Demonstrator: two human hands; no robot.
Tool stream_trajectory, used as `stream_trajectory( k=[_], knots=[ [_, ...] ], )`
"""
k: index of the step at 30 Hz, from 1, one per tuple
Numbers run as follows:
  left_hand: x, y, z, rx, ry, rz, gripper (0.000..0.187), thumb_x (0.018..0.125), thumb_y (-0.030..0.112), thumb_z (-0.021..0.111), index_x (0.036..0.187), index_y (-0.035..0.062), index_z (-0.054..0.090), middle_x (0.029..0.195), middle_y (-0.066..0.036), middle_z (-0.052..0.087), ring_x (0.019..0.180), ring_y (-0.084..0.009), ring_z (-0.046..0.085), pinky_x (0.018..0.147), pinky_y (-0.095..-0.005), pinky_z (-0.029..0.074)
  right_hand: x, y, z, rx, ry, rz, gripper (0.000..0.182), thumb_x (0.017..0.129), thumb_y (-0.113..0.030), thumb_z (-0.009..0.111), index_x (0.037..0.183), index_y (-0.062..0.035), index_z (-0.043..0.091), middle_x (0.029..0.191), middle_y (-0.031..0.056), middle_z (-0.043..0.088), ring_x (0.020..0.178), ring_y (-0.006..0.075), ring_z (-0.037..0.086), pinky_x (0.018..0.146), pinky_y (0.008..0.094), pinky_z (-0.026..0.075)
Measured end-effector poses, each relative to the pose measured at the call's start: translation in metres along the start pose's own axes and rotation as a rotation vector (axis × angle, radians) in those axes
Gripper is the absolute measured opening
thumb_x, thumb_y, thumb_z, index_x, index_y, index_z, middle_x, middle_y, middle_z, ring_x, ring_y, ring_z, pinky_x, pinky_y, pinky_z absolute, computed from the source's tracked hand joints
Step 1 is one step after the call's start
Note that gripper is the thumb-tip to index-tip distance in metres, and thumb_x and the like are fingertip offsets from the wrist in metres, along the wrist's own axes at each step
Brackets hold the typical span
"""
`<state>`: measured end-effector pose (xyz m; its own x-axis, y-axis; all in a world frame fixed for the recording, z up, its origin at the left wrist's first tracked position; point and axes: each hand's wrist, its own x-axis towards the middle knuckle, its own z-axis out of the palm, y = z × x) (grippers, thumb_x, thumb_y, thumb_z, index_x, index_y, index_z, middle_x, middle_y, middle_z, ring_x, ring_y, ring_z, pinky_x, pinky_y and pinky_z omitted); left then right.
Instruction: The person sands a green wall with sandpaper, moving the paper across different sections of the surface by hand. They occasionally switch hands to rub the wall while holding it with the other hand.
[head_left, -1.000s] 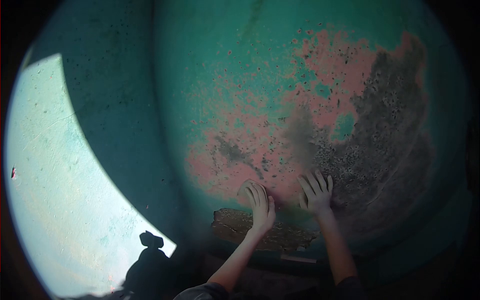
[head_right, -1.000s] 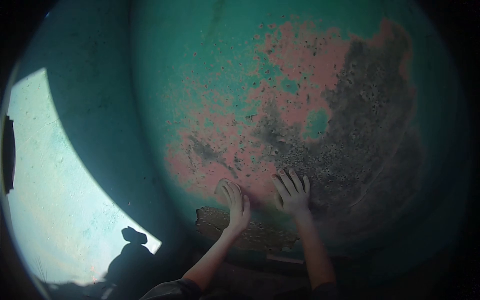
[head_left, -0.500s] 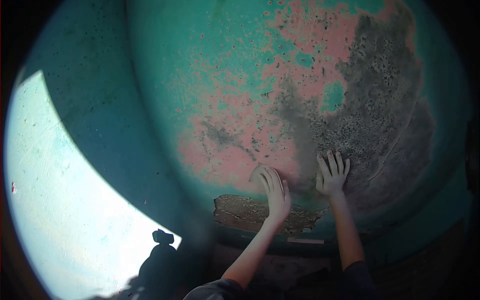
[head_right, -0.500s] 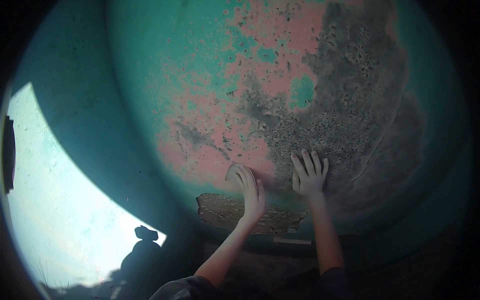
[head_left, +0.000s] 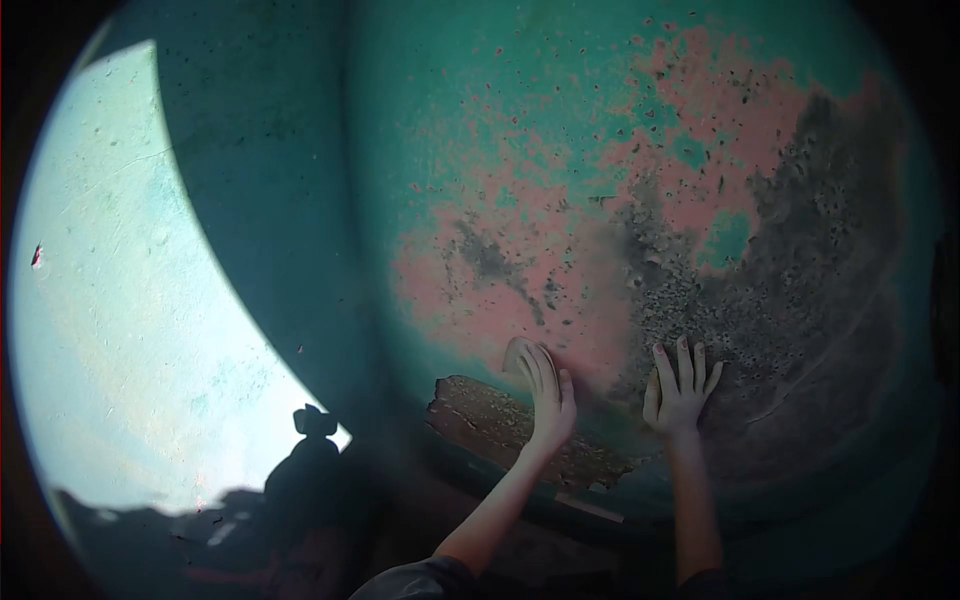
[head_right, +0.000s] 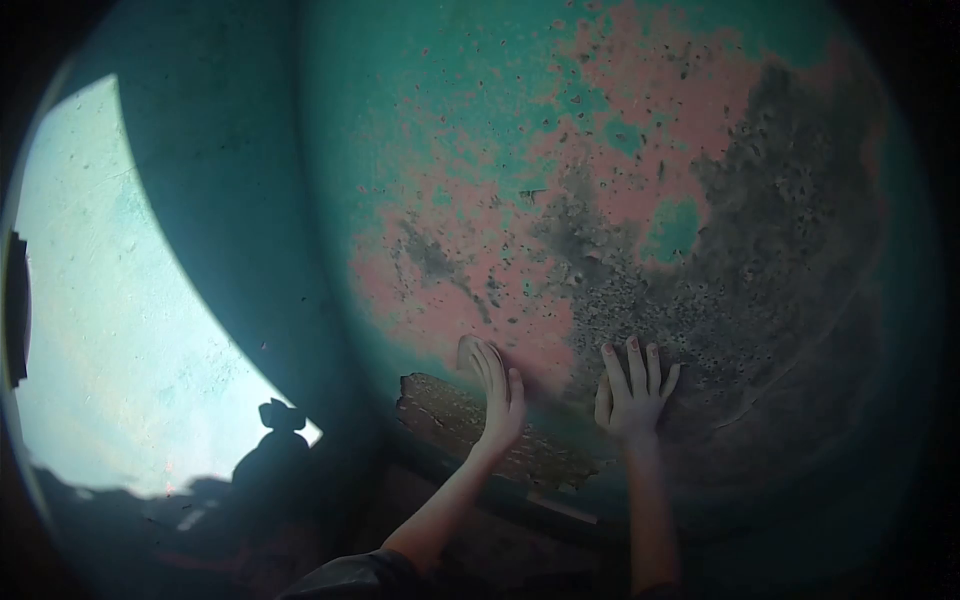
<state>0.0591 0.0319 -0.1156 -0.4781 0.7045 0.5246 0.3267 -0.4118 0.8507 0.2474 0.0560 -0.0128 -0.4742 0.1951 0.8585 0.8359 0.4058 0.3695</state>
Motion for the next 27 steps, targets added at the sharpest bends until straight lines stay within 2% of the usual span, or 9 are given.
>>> stream_trajectory(
  k=[2,4,7,9,13,15,19,21,27],
  knots=[
    [0.046,-0.004,-0.029,-0.057,0.165,-0.085,0.071,0.108,0.032,0.034,0.155,-0.0053,-0.003,0.162,-0.029,-0.009,0.149,-0.0477,-0.01,0.12,-0.0552,-0.003,0.015,0.004,-0.004,0.038,-0.081,-0.059,0.044,0.092,-0.024,0.053,0.134,-0.0222,0.063,0.149,0.008,0.049,0.144,0.0317,0.035,0.119,0.0588,0.01],
    [0.057,-0.015,-0.032,-0.106,0.324,-0.165,0.07,0.108,0.032,0.033,0.155,-0.0055,-0.003,0.161,-0.03,-0.009,0.149,-0.0495,-0.01,0.119,-0.0566,-0.003,0.019,0.003,0.008,0.008,-0.017,-0.096,0.044,0.092,-0.025,0.052,0.135,-0.0228,0.063,0.149,0.0075,0.049,0.144,0.0317,0.036,0.119,0.0586,0.01],
    [0.027,-0.023,0.017,0.054,0.343,-0.22,0.073,0.107,0.036,0.032,0.155,-0.005,-0.004,0.162,-0.029,-0.01,0.148,-0.049,-0.012,0.12,-0.0553,-0.003,0.02,0.0,0.011,-0.018,0.035,-0.128,0.042,0.094,-0.025,0.051,0.134,-0.0211,0.063,0.148,0.0082,0.05,0.144,0.033,0.036,0.119,0.0577,0.011],
    [-0.011,-0.016,0.042,0.082,0.167,-0.093,0.076,0.107,0.04,0.033,0.156,-0.002,-0.006,0.162,-0.028,-0.012,0.149,-0.045,-0.014,0.12,-0.0541,-0.004,0.018,0.0,0.007,-0.002,0.023,-0.138,0.04,0.096,-0.024,0.05,0.134,-0.0188,0.063,0.148,0.0095,0.05,0.144,0.0343,0.036,0.119,0.057,0.012],
    [0.031,-0.031,0.013,-0.027,0.293,-0.163,0.076,0.107,0.042,0.032,0.157,-0.0009,-0.006,0.162,-0.029,-0.012,0.149,-0.0457,-0.014,0.119,-0.0561,-0.005,0.018,0.001,0.006,-0.001,0.011,-0.151,0.039,0.098,-0.024,0.047,0.134,-0.0183,0.062,0.148,0.0092,0.05,0.143,0.0343,0.037,0.12,0.0562,0.013],
    [0.07,-0.039,-0.019,-0.101,0.494,-0.273,0.075,0.106,0.042,0.031,0.157,-0.0006,-0.004,0.161,-0.029,-0.012,0.148,-0.0496,-0.013,0.118,-0.0591,-0.007,0.018,0.0,0.005,0.003,0.003,-0.144,0.039,0.098,-0.024,0.046,0.134,-0.0182,0.062,0.148,0.0091,0.05,0.143,0.0343,0.038,0.12,0.056,0.013],
    [0.037,-0.029,0.017,-0.048,0.473,-0.255,0.076,0.106,0.045,0.03,0.157,-0.0005,-0.004,0.161,-0.029,-0.012,0.148,-0.0502,-0.013,0.118,-0.0586,-0.007,0.021,0.0,0.007,-0.016,0.037,-0.149,0.039,0.099,-0.024,0.045,0.134,-0.0179,0.062,0.148,0.0091,0.051,0.143,0.0337,0.038,0.12,0.0551,0.014],
    [0.004,-0.023,0.044,0.053,0.333,-0.166,0.078,0.106,0.049,0.029,0.157,0.0007,-0.006,0.162,-0.028,-0.013,0.149,-0.0477,-0.014,0.118,-0.0561,-0.006,0.019,-0.002,0.007,-0.014,0.035,-0.147,0.039,0.099,-0.024,0.044,0.134,-0.0179,0.062,0.148,0.009,0.051,0.143,0.0334,0.038,0.12,0.055,0.014],
    [0.067,-0.037,-0.02,-0.098,0.487,-0.277,0.076,0.107,0.048,0.025,0.156,-0.0015,-0.007,0.164,-0.023,-0.012,0.149,-0.0459,-0.013,0.119,-0.0554,-0.005,0.018,0.0,0.007,-0.022,0.019,-0.142,0.039,0.099,-0.023,0.045,0.133,-0.0168,0.062,0.148,0.0091,0.051,0.142,0.034,0.038,0.12,0.0553,0.014]
  ],
)
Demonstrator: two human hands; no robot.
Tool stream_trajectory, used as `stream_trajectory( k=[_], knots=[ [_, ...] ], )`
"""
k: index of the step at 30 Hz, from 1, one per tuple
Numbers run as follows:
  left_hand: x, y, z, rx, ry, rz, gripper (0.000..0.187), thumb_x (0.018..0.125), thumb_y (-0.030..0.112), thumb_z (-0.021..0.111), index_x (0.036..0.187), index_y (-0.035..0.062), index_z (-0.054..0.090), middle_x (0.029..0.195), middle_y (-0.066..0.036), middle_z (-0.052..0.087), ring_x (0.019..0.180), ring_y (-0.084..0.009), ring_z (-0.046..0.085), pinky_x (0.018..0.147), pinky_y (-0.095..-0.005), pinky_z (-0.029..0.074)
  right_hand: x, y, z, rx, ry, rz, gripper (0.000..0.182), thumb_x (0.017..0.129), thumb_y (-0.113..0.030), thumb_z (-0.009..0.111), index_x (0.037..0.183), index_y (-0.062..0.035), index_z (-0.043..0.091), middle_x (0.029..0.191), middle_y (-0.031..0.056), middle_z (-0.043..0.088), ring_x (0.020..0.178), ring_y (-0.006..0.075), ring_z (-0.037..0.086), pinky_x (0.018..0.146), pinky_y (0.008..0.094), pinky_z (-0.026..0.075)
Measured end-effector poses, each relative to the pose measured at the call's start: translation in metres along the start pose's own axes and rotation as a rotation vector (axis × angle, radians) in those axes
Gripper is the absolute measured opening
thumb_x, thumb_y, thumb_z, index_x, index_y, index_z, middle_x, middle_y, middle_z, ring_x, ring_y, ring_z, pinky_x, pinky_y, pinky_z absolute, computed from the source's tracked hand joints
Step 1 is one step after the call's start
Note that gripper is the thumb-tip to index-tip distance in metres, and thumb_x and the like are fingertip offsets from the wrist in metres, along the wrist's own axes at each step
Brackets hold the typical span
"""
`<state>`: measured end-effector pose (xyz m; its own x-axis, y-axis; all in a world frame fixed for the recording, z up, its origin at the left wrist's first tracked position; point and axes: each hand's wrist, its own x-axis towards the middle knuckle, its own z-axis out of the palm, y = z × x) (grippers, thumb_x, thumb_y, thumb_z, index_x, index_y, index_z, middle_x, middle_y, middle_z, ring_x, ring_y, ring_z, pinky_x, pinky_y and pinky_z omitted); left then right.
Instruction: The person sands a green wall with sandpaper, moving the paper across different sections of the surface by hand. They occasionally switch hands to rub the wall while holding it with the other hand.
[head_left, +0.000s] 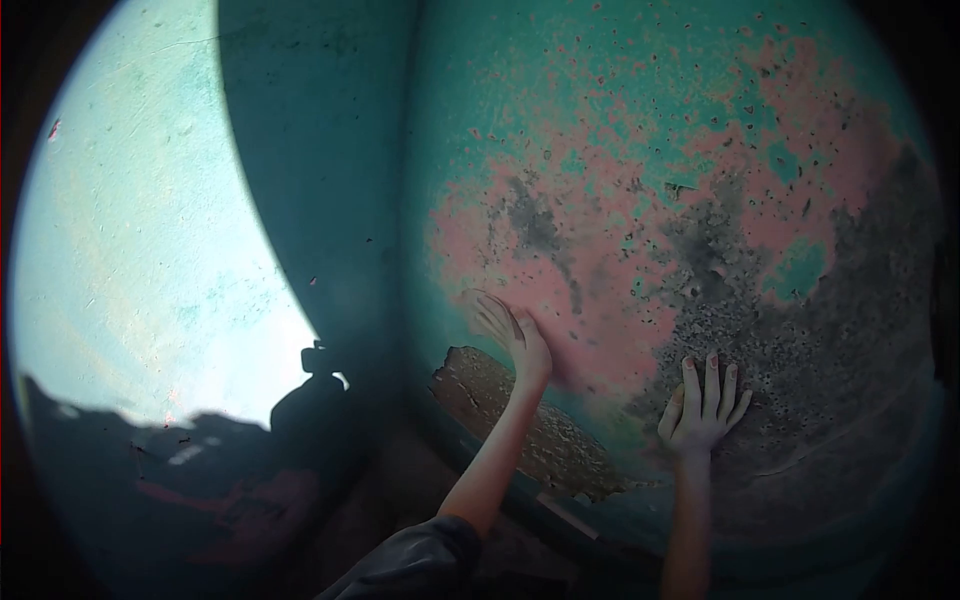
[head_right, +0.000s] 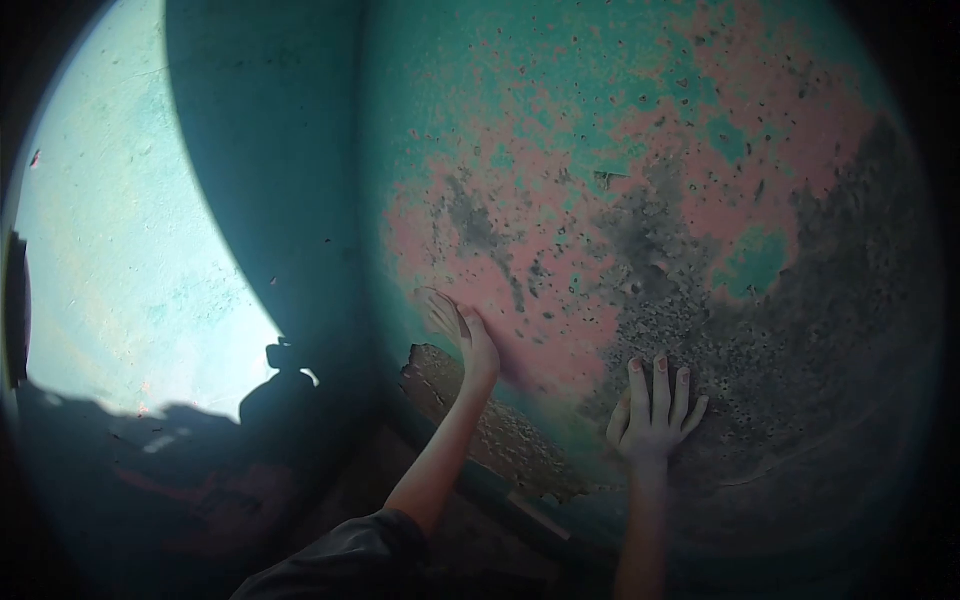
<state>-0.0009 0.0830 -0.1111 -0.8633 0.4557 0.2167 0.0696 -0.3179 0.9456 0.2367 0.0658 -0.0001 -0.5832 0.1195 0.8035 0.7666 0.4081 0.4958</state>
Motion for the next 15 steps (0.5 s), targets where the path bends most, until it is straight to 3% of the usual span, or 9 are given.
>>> stream_trajectory(
  k=[4,6,9,12,15],
  knots=[
    [-0.064,-0.018,0.023,0.102,-0.056,0.069,0.078,0.106,0.048,0.027,0.156,-0.0014,-0.006,0.162,-0.028,-0.014,0.148,-0.0487,-0.015,0.118,-0.0578,-0.007,0.0,0.0,0.002,-0.002,0.018,-0.012,0.038,0.098,-0.022,0.046,0.133,-0.0167,0.062,0.147,0.0091,0.051,0.142,0.0339,0.039,0.12,0.0555,0.014],
    [-0.086,-0.02,0.026,0.142,-0.201,0.142,0.079,0.106,0.048,0.028,0.156,-0.0013,-0.006,0.161,-0.03,-0.015,0.147,-0.0499,-0.015,0.117,-0.0588,-0.008,0.001,-0.001,0.001,-0.002,0.013,-0.014,0.038,0.098,-0.022,0.047,0.133,-0.0168,0.062,0.147,0.009,0.052,0.142,0.0337,0.039,0.12,0.0555,0.014],
    [-0.002,0.012,-0.004,0.037,-0.085,0.071,0.08,0.105,0.047,0.029,0.155,-0.0046,-0.008,0.16,-0.031,-0.014,0.147,-0.0513,-0.015,0.117,-0.0587,-0.007,0.0,0.001,0.0,-0.012,0.005,-0.012,0.038,0.098,-0.022,0.047,0.132,-0.017,0.063,0.146,0.0088,0.052,0.142,0.0337,0.038,0.12,0.0555,0.014],
    [0.036,0.011,-0.009,0.059,-0.105,0.088,0.081,0.106,0.046,0.03,0.155,-0.0052,-0.009,0.16,-0.032,-0.014,0.147,-0.0518,-0.016,0.117,-0.0589,-0.007,0.0,-0.002,0.002,-0.021,0.017,-0.002,0.037,0.098,-0.022,0.047,0.131,-0.0168,0.063,0.145,0.0088,0.053,0.142,0.0341,0.039,0.12,0.0555,0.013],
    [-0.05,0.004,0.012,0.196,-0.245,0.198,0.08,0.106,0.046,0.031,0.155,-0.0039,-0.009,0.16,-0.032,-0.014,0.147,-0.0517,-0.016,0.117,-0.0591,-0.007,-0.001,-0.001,0.003,-0.024,0.04,-0.002,0.037,0.098,-0.021,0.047,0.13,-0.0167,0.064,0.144,0.0087,0.053,0.141,0.0342,0.039,0.12,0.0554,0.014]
  ],
)
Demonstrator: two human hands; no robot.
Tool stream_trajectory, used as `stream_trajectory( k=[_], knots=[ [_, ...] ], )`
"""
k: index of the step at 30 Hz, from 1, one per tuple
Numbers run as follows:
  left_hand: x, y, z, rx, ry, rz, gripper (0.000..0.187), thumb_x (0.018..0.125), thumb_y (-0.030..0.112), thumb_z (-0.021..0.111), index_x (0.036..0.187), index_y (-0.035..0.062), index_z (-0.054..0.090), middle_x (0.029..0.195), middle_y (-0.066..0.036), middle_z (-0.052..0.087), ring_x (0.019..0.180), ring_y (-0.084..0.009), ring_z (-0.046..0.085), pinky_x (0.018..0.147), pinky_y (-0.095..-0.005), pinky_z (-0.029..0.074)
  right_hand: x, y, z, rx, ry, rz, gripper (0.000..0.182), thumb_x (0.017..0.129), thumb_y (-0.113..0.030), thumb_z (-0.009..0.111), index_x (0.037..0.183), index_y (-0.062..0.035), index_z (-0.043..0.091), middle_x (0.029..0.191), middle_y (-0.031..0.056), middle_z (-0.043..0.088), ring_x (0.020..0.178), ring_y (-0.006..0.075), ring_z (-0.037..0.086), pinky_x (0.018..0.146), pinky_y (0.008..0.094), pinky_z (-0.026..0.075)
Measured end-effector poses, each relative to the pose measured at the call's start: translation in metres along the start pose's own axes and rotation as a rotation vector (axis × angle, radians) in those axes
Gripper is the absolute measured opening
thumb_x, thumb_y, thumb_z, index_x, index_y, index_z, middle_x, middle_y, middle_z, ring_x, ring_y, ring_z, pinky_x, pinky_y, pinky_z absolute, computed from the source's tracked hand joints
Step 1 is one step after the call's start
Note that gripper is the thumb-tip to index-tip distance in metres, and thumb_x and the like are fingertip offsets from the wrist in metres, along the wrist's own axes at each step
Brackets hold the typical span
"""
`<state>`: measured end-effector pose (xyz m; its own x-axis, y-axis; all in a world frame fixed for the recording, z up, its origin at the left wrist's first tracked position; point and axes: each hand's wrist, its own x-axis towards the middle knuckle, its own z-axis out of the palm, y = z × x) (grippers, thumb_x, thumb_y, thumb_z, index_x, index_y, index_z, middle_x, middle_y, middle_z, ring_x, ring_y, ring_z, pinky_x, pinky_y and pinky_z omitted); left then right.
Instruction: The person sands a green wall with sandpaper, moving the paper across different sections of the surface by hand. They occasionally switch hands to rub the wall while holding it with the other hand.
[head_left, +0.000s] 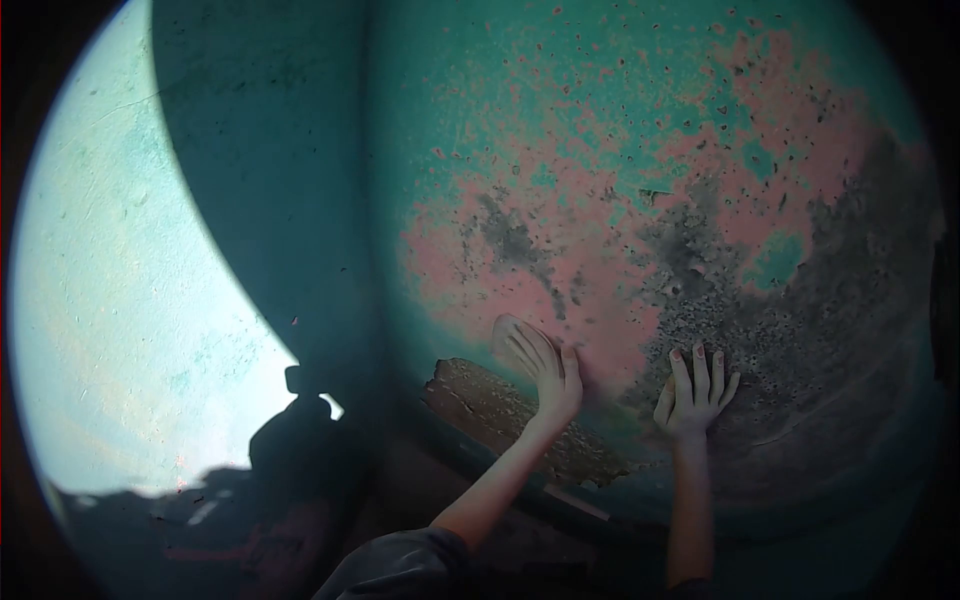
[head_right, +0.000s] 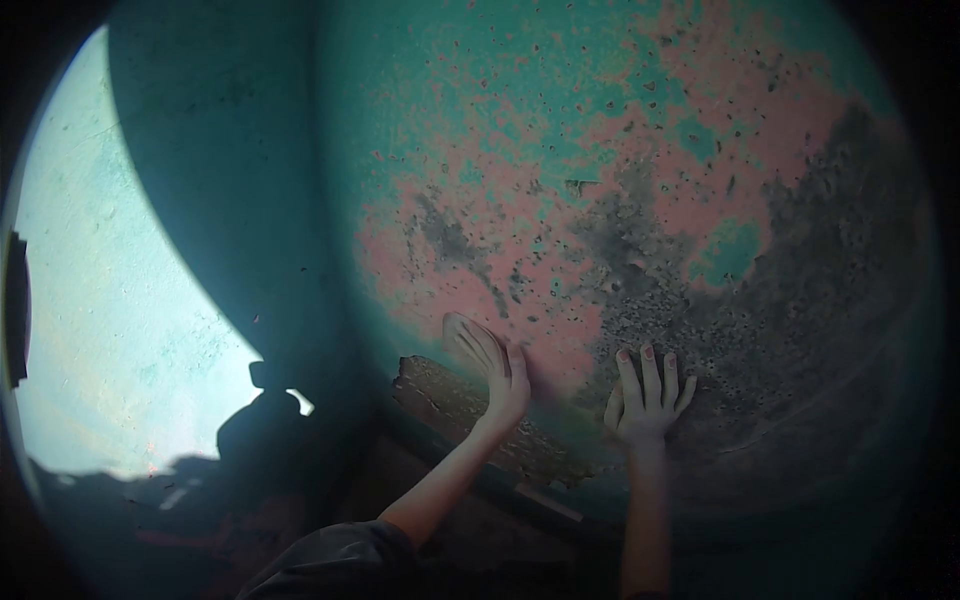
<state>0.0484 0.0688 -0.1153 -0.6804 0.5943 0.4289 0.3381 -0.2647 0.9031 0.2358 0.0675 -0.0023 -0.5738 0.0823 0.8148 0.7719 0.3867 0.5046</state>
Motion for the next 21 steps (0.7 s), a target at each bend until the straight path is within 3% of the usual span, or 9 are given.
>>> stream_trajectory(
  k=[3,5,7,11,13,15,17,21],
  knots=[
    [0.001,0.007,-0.008,-0.007,-0.065,0.064,0.081,0.106,0.045,0.031,0.155,-0.0047,-0.009,0.159,-0.033,-0.014,0.147,-0.052,-0.015,0.117,-0.0589,-0.007,-0.003,0.005,0.005,0.008,-0.001,-0.004,0.037,0.097,-0.02,0.047,0.129,-0.0172,0.064,0.144,0.0083,0.053,0.141,0.0338,0.04,0.12,0.0554,0.014],
    [0.058,0.018,-0.033,-0.029,-0.035,0.063,0.081,0.106,0.045,0.032,0.154,-0.0063,-0.008,0.159,-0.034,-0.012,0.147,-0.0527,-0.014,0.116,-0.0607,-0.008,-0.008,0.005,0.004,0.025,-0.014,0.017,0.04,0.09,-0.023,0.052,0.127,-0.0226,0.068,0.143,0.0046,0.055,0.139,0.0305,0.042,0.12,0.0559,0.014],
    [0.102,0.023,-0.051,-0.27,-0.021,0.02,0.081,0.105,0.045,0.033,0.154,-0.0076,-0.005,0.159,-0.036,-0.01,0.146,-0.0535,-0.013,0.115,-0.0634,-0.008,-0.007,0.005,0.005,0.002,-0.008,0.03,0.04,0.089,-0.024,0.053,0.127,-0.0229,0.068,0.142,0.0051,0.056,0.138,0.0307,0.044,0.12,0.0561,0.016],
    [0.026,0.023,-0.023,-0.021,-0.037,0.206,0.08,0.106,0.044,0.034,0.155,-0.0075,-0.002,0.159,-0.036,-0.007,0.147,-0.0535,-0.013,0.115,-0.0632,-0.007,-0.008,0.001,0.004,-0.004,-0.005,0.066,0.041,0.089,-0.024,0.053,0.127,-0.0227,0.067,0.142,0.0052,0.056,0.137,0.0294,0.044,0.119,0.0555,0.018],
    [-0.008,0.004,-0.013,0.155,-0.271,0.288,0.079,0.106,0.042,0.034,0.155,-0.0077,-0.002,0.159,-0.036,-0.008,0.147,-0.0531,-0.012,0.116,-0.0613,-0.006,-0.009,0.0,0.005,-0.019,0.001,0.1,0.042,0.088,-0.024,0.053,0.127,-0.0228,0.067,0.141,0.005,0.056,0.137,0.0286,0.045,0.119,0.0552,0.019],
    [0.035,0.027,-0.029,0.179,-0.219,0.324,0.074,0.106,0.035,0.034,0.155,-0.0063,-0.003,0.161,-0.031,-0.008,0.148,-0.0512,-0.011,0.117,-0.0607,-0.004,-0.01,0.001,0.005,-0.02,-0.002,0.094,0.043,0.087,-0.023,0.054,0.128,-0.0229,0.067,0.141,0.0045,0.056,0.135,0.0263,0.046,0.119,0.0537,0.02],
    [0.09,0.061,-0.05,0.056,-0.068,0.307,0.079,0.105,0.041,0.035,0.154,-0.0089,-0.001,0.159,-0.036,-0.007,0.144,-0.06,-0.011,0.114,-0.0673,-0.003,-0.01,0.0,0.004,-0.033,-0.003,0.111,0.043,0.087,-0.024,0.054,0.128,-0.0234,0.067,0.14,0.0041,0.056,0.134,0.0255,0.047,0.118,0.0532,0.021],
    [0.063,0.061,-0.039,0.062,-0.096,0.351,0.076,0.105,0.039,0.035,0.154,-0.0082,0.002,0.159,-0.036,-0.004,0.144,-0.0604,-0.009,0.114,-0.0672,-0.004,-0.005,-0.004,0.0,-0.033,-0.003,0.127,0.044,0.086,-0.024,0.055,0.129,-0.0255,0.067,0.14,0.003,0.056,0.133,0.0237,0.048,0.117,0.052,0.024]
  ],
)
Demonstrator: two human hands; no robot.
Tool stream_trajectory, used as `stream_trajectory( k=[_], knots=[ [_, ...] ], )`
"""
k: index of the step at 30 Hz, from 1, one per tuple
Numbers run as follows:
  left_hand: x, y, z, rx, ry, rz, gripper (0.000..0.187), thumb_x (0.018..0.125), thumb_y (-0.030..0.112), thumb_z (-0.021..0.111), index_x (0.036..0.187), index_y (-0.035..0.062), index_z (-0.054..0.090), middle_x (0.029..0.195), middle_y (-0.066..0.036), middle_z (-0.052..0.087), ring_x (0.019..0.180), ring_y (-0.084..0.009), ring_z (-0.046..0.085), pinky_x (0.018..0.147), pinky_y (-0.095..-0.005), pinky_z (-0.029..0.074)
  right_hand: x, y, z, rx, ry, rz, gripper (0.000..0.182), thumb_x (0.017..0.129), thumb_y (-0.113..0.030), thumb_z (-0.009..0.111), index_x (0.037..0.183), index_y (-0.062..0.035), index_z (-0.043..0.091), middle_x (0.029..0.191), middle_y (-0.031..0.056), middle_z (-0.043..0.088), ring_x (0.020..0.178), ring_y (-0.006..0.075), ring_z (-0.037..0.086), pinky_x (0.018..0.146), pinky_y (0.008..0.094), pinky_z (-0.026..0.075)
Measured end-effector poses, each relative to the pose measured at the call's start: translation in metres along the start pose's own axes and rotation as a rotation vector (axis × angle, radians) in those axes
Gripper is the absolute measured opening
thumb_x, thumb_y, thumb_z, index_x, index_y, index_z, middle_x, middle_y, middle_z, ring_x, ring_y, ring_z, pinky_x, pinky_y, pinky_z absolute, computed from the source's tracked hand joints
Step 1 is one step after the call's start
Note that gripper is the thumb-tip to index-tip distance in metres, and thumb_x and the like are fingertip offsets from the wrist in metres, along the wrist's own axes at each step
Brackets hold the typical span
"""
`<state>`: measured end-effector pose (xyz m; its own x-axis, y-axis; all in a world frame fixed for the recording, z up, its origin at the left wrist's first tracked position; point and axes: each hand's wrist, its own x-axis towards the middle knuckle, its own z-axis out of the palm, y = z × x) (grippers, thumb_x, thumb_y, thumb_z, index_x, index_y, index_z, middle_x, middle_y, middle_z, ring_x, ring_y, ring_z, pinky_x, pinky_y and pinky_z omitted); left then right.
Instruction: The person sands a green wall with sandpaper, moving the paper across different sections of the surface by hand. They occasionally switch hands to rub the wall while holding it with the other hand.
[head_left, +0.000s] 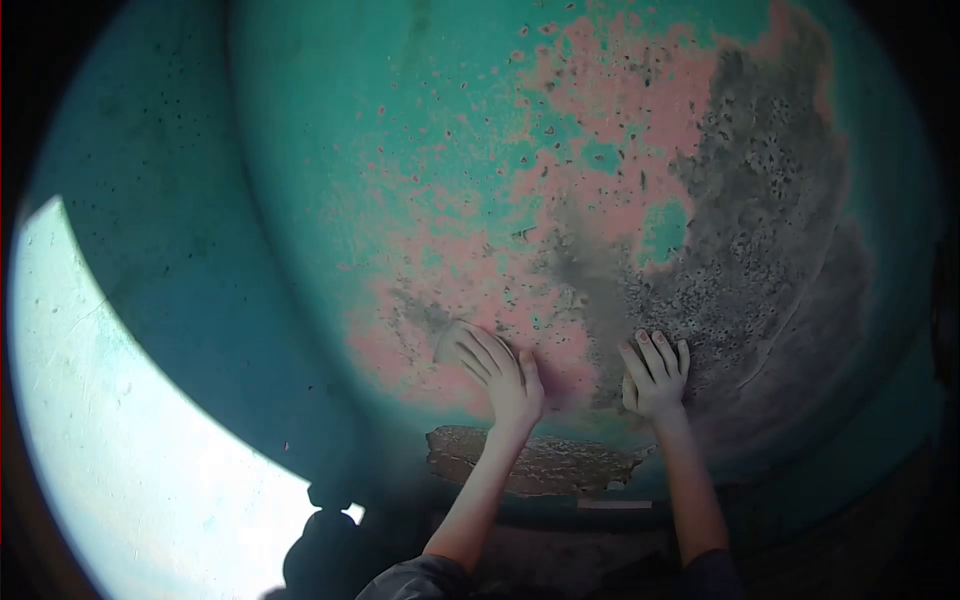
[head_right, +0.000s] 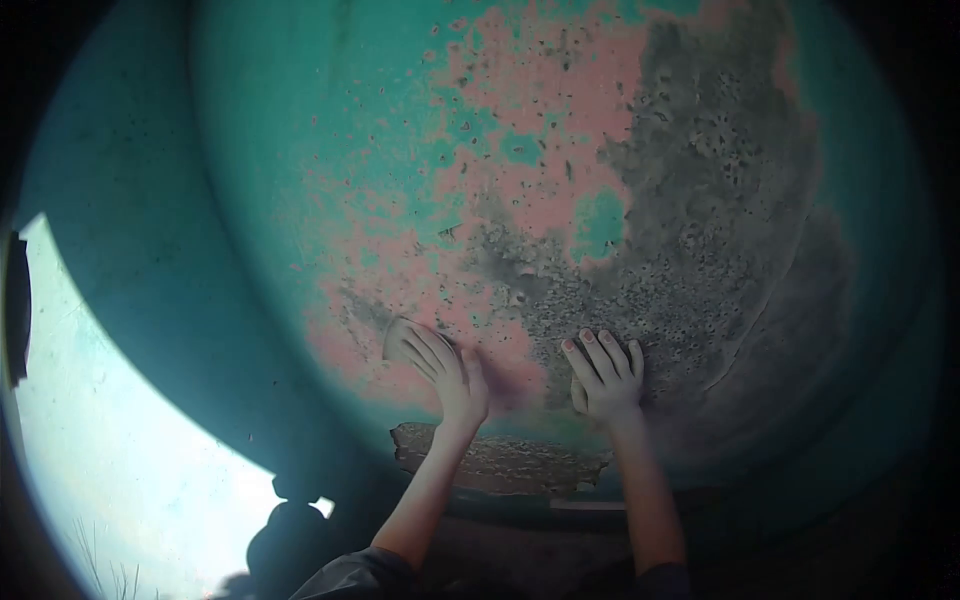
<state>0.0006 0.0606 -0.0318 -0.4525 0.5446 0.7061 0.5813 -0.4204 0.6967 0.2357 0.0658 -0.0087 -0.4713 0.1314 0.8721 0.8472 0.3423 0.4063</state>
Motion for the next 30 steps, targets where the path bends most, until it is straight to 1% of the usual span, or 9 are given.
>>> stream_trajectory(
  k=[2,9,15,18,22,24,26,28,30],
  knots=[
    [-0.075,-0.016,0.023,0.121,-0.378,0.146,0.074,0.105,0.037,0.035,0.155,-0.0075,0.005,0.159,-0.035,0.0,0.145,-0.0585,-0.005,0.115,-0.065,-0.003,0.0,-0.002,-0.003,-0.002,-0.01,0.011,0.044,0.086,-0.024,0.055,0.129,-0.0264,0.067,0.139,0.0024,0.057,0.132,0.0231,0.048,0.117,0.0517,0.025],
    [0.024,0.029,-0.01,0.081,-0.202,0.194,0.072,0.104,0.034,0.033,0.154,-0.0078,0.003,0.16,-0.034,-0.002,0.144,-0.0601,-0.007,0.113,-0.0684,-0.002,0.003,-0.004,-0.007,0.024,-0.032,0.045,0.044,0.087,-0.022,0.056,0.129,-0.0276,0.066,0.139,-0.0004,0.057,0.13,0.0204,0.05,0.117,0.0499,0.026],
    [-0.047,-0.001,0.001,0.282,-0.556,0.279,0.07,0.104,0.032,0.036,0.155,-0.0072,0.009,0.16,-0.034,0.004,0.145,-0.059,-0.003,0.114,-0.0675,-0.001,0.004,-0.004,-0.011,0.056,-0.045,0.053,0.044,0.089,-0.022,0.054,0.131,-0.027,0.065,0.142,-0.0002,0.055,0.132,0.0202,0.048,0.117,0.0496,0.025],
    [0.018,0.032,-0.016,0.187,-0.265,0.308,0.07,0.104,0.033,0.036,0.155,-0.0067,0.01,0.16,-0.034,0.006,0.145,-0.0594,0.001,0.114,-0.0685,0.003,0.001,-0.004,-0.011,0.063,-0.053,0.052,0.045,0.09,-0.023,0.053,0.133,-0.0275,0.063,0.143,-0.0007,0.054,0.134,0.0199,0.047,0.117,0.0495,0.025],
    [0.0,0.036,-0.005,0.144,-0.207,0.304,0.067,0.104,0.037,0.039,0.155,-0.0035,0.02,0.159,-0.032,0.015,0.143,-0.0604,0.011,0.113,-0.0694,0.007,-0.001,-0.009,-0.01,0.052,-0.048,0.085,0.049,0.09,-0.024,0.053,0.138,-0.0306,0.059,0.146,-0.0023,0.051,0.135,0.0194,0.045,0.115,0.0499,0.026],
    [-0.044,0.028,-0.008,0.318,-0.675,0.374,0.067,0.105,0.036,0.037,0.155,-0.0033,0.017,0.161,-0.03,0.011,0.144,-0.059,0.005,0.115,-0.0668,0.003,-0.004,-0.01,-0.013,0.061,-0.078,0.1,0.05,0.09,-0.025,0.054,0.139,-0.0313,0.058,0.147,-0.0024,0.05,0.135,0.0194,0.045,0.115,0.0506,0.026],
    [-0.03,0.023,-0.009,0.307,-0.681,0.386,0.067,0.105,0.035,0.037,0.155,-0.0036,0.016,0.162,-0.029,0.01,0.145,-0.0586,0.002,0.115,-0.0664,0.001,-0.004,-0.008,-0.013,0.063,-0.102,0.105,0.051,0.089,-0.026,0.055,0.14,-0.032,0.057,0.148,-0.0024,0.05,0.136,0.0193,0.044,0.115,0.0514,0.026],
    [0.009,0.046,-0.014,0.141,-0.393,0.392,0.068,0.104,0.034,0.038,0.155,-0.0038,0.016,0.161,-0.03,0.011,0.145,-0.0593,0.002,0.114,-0.0679,0.003,-0.01,-0.011,-0.015,0.093,-0.153,0.125,0.052,0.089,-0.027,0.056,0.141,-0.0316,0.055,0.148,-0.0022,0.05,0.136,0.0197,0.044,0.114,0.0528,0.025],
    [0.023,0.051,-0.012,0.085,-0.312,0.384,0.069,0.103,0.034,0.04,0.155,-0.004,0.016,0.161,-0.03,0.011,0.145,-0.059,0.002,0.113,-0.0692,0.003,-0.014,-0.018,-0.015,0.117,-0.166,0.155,0.052,0.09,-0.027,0.057,0.142,-0.0303,0.055,0.149,-0.0011,0.049,0.137,0.0215,0.043,0.114,0.0543,0.025]
  ],
)
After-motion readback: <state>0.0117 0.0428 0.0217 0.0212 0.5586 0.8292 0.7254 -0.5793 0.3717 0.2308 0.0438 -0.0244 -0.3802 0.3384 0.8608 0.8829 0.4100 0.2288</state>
